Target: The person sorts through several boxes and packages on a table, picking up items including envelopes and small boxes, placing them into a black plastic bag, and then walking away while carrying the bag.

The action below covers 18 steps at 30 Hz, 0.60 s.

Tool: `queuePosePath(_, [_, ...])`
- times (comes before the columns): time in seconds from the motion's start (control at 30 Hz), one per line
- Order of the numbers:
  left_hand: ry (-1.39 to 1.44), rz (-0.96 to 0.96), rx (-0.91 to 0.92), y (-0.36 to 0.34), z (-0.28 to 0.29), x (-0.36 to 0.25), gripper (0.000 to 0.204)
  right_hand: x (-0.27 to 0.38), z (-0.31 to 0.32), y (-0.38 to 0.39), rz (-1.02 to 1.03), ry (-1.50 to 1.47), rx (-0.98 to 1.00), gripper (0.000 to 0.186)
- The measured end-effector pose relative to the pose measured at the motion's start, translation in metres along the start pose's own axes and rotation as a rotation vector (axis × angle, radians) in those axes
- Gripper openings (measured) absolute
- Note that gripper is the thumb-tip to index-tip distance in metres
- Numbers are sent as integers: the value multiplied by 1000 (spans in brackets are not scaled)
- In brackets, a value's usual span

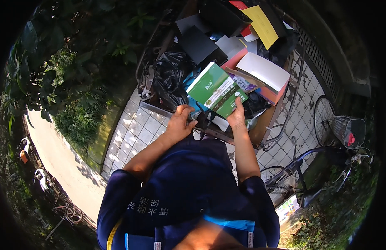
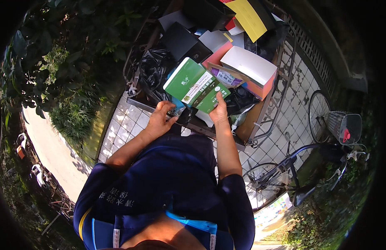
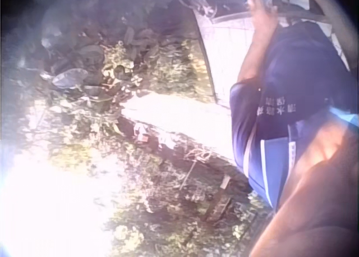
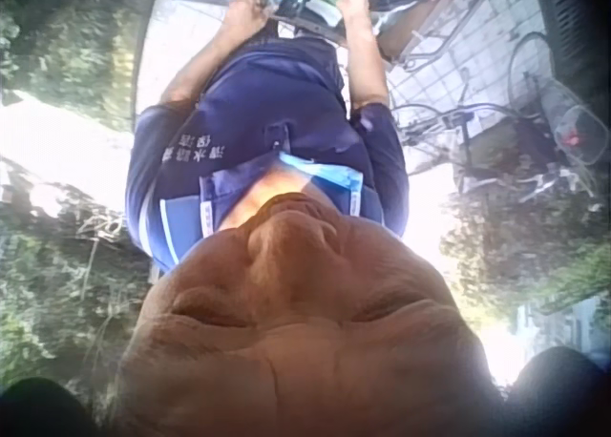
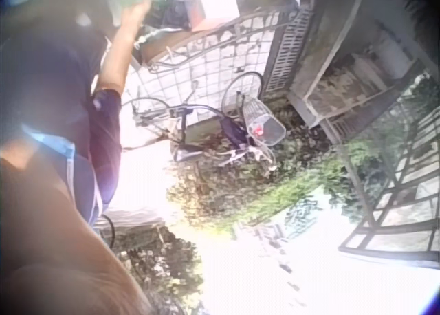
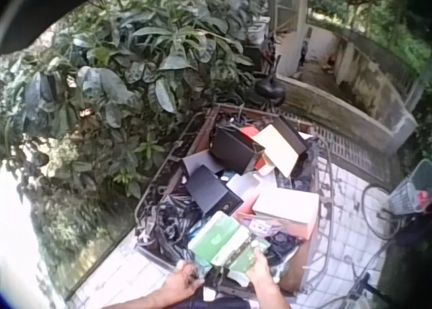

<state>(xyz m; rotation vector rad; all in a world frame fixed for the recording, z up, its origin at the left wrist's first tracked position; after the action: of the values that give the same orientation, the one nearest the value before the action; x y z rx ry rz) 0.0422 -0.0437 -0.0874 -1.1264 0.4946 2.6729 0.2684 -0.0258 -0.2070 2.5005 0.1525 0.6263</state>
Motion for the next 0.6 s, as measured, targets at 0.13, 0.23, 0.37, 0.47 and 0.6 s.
queuePosePath(0.13, [-260,139,-456,-30,59,8,79,-9,-4,4,-67,54,-34,53])
queuePosePath(0.23, [-487,136,-442,-64,69,59,46,-14,-7,14,-114,72,-39,57])
queuePosePath(0.37, [165,205,-403,-89,101,88,18,-1,-11,25,-101,204,-80,59])
queuePosePath(0.47, [844,261,-120,-97,136,62,23,6,-17,31,-37,288,-83,56])
queuePosePath(0.6, [982,234,41,-97,177,18,24,16,-59,36,343,756,-93,64])
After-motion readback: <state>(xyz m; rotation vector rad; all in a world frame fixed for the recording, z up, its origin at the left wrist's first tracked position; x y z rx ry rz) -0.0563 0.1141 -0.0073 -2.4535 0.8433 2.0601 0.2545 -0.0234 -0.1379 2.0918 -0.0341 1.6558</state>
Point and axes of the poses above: each hand's wrist, its own y-axis away from the middle knuckle, its own z-axis out of the back of the hand, x = y × z, the point moved 6 cm from there along -y, towards the middle knuckle, and after that the axes turned 6 degrees about z, right-handed, at the moved point
